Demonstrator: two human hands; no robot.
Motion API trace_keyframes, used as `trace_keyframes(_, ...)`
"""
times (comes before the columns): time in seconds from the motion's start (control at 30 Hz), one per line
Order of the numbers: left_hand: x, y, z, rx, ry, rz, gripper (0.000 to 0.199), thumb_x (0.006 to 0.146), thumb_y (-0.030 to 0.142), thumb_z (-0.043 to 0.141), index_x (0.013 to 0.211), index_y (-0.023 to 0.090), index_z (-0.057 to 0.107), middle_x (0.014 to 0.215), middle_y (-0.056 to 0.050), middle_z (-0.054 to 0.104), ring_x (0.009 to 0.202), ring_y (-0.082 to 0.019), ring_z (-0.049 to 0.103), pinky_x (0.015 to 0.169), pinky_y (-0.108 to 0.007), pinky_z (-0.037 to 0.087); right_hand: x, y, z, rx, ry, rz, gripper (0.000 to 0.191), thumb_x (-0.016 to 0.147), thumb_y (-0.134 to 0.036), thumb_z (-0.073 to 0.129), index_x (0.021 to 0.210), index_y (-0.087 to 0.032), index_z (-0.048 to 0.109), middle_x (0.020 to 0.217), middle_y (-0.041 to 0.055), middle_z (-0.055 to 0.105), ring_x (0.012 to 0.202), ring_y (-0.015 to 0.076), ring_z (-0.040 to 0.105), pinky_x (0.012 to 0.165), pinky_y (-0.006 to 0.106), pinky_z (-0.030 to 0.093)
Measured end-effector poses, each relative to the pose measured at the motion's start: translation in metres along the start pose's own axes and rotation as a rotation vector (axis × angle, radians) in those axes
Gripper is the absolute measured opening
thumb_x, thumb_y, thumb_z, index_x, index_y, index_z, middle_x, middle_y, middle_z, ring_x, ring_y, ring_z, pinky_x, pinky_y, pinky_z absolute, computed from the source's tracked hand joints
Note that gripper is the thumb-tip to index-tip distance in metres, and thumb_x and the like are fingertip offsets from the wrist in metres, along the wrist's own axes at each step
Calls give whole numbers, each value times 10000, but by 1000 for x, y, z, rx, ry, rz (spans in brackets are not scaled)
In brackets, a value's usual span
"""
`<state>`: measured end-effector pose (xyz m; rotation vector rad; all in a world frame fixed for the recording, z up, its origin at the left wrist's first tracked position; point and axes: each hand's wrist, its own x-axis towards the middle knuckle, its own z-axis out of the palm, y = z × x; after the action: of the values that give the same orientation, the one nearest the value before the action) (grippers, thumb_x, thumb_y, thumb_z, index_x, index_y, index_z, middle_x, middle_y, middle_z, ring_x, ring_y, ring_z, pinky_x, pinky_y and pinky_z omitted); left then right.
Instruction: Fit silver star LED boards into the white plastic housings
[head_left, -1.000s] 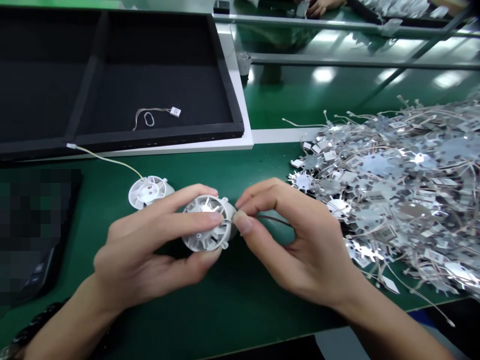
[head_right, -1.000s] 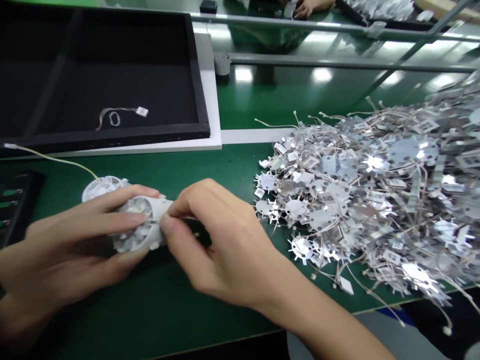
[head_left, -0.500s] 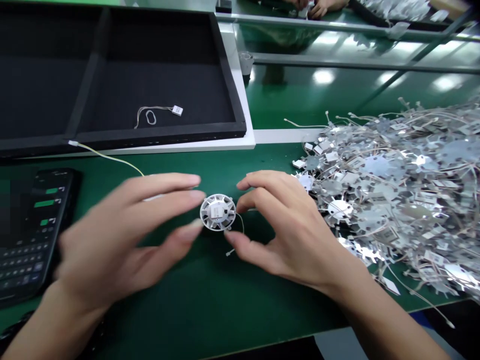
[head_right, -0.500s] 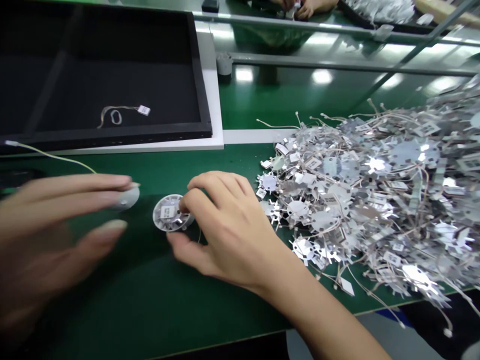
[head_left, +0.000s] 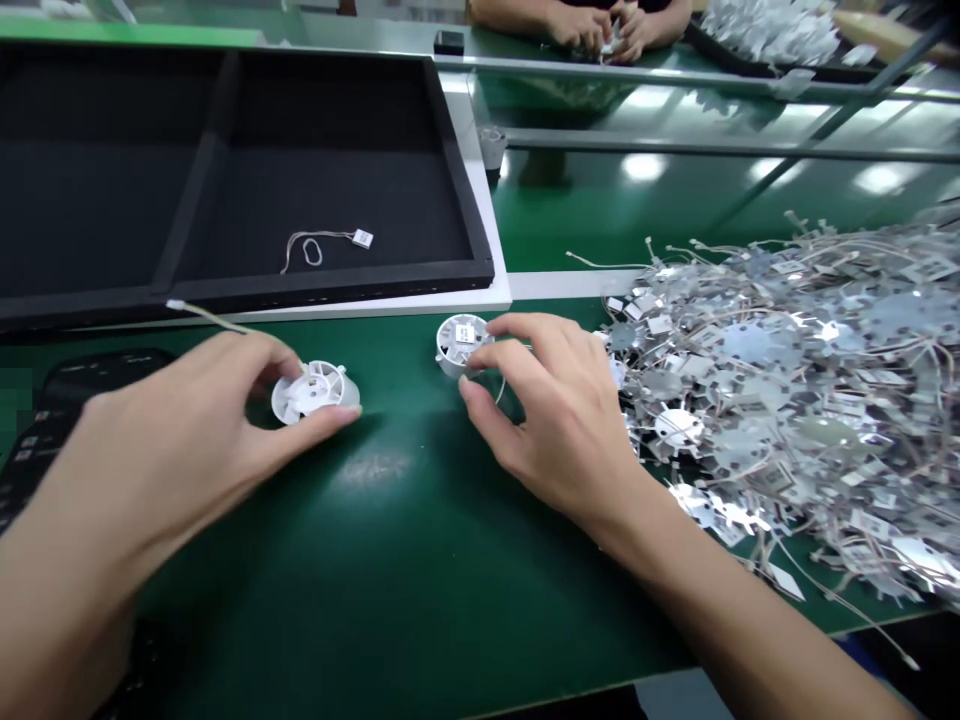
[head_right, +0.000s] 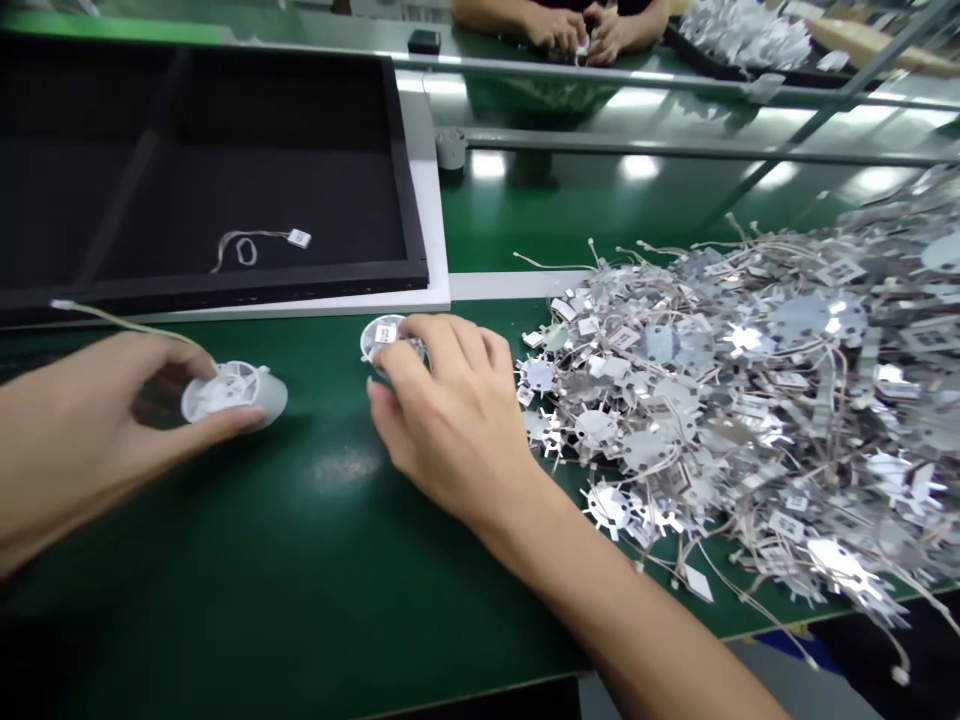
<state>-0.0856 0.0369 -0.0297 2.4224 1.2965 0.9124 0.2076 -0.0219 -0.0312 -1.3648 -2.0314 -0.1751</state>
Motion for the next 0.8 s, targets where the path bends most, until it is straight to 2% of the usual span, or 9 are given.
trace_keyframes(0.03,2,6,4,161,-10,-7,238,900,507,773,934,291,679,869,46,616,606,-142,477,415,-289,259,0,-1,-2,55,7,-38,101,1026,-164,600,997,-176,696,1138,139,760,1072,310,701,876,436,495)
trace_keyframes(0.1,4,19,12,262,-59,70,313,965,607,617,963,296,651,950,21,681,733,-183,634,453,-281,381,-2,-4,-6,154,2,-121,132,1035,-146,590,970,-161,703,1065,115,768,984,267,705,816,393,483)
trace_keyframes(0.17,4,30,17,135,-165,172,305,998,586,593,1056,294,656,1081,-7,750,936,-241,743,613,-288,567,-4,-6,-8,212,-33,-183,155,1032,-109,571,1061,-137,722,997,88,764,861,220,687,740,357,459)
trace_keyframes(0.23,3,37,18,8,-300,205,300,1015,544,630,1193,303,643,1211,-20,770,1065,-271,767,798,-334,649,-6,-5,-10,217,-114,-220,235,1055,-117,544,1211,-127,720,868,35,729,698,187,625,646,339,416)
trace_keyframes(0.3,1,41,17,-45,-419,182,329,1042,522,622,1309,331,600,1307,-7,757,1141,-266,764,901,-361,661,-9,-4,-11,201,-211,-232,260,1094,-165,526,1251,-122,728,757,-3,671,602,177,568,583,338,378)
trace_keyframes(0.37,-1,42,15,-47,-483,167,352,1061,545,594,1358,359,567,1362,11,740,1187,-257,757,934,-366,664,-12,-1,-12,180,-260,-223,243,1099,-170,538,1154,-107,766,734,0,660,597,173,573,565,339,365)
trace_keyframes(0.47,-3,42,12,-32,-498,196,363,1075,585,553,1374,379,547,1381,21,734,1201,-259,757,951,-397,674,-13,1,-13,152,-247,-196,214,1048,-85,576,1099,-111,782,757,4,665,614,164,576,562,332,355)
trace_keyframes(0.57,-2,41,12,-21,-508,237,367,1093,596,500,1391,384,529,1385,22,736,1204,-254,760,946,-400,684,-13,0,-13,135,-260,-199,204,1035,-91,603,1091,-144,792,739,-15,623,602,156,538,555,327,338)
trace_keyframes(0.8,-2,40,13,-45,-513,301,298,1098,523,504,1361,405,580,1372,66,733,1213,-188,747,993,-258,633,-13,-2,-13,74,-279,-241,301,1023,-65,536,861,-180,762,638,-38,515,550,149,412,525,342,263)
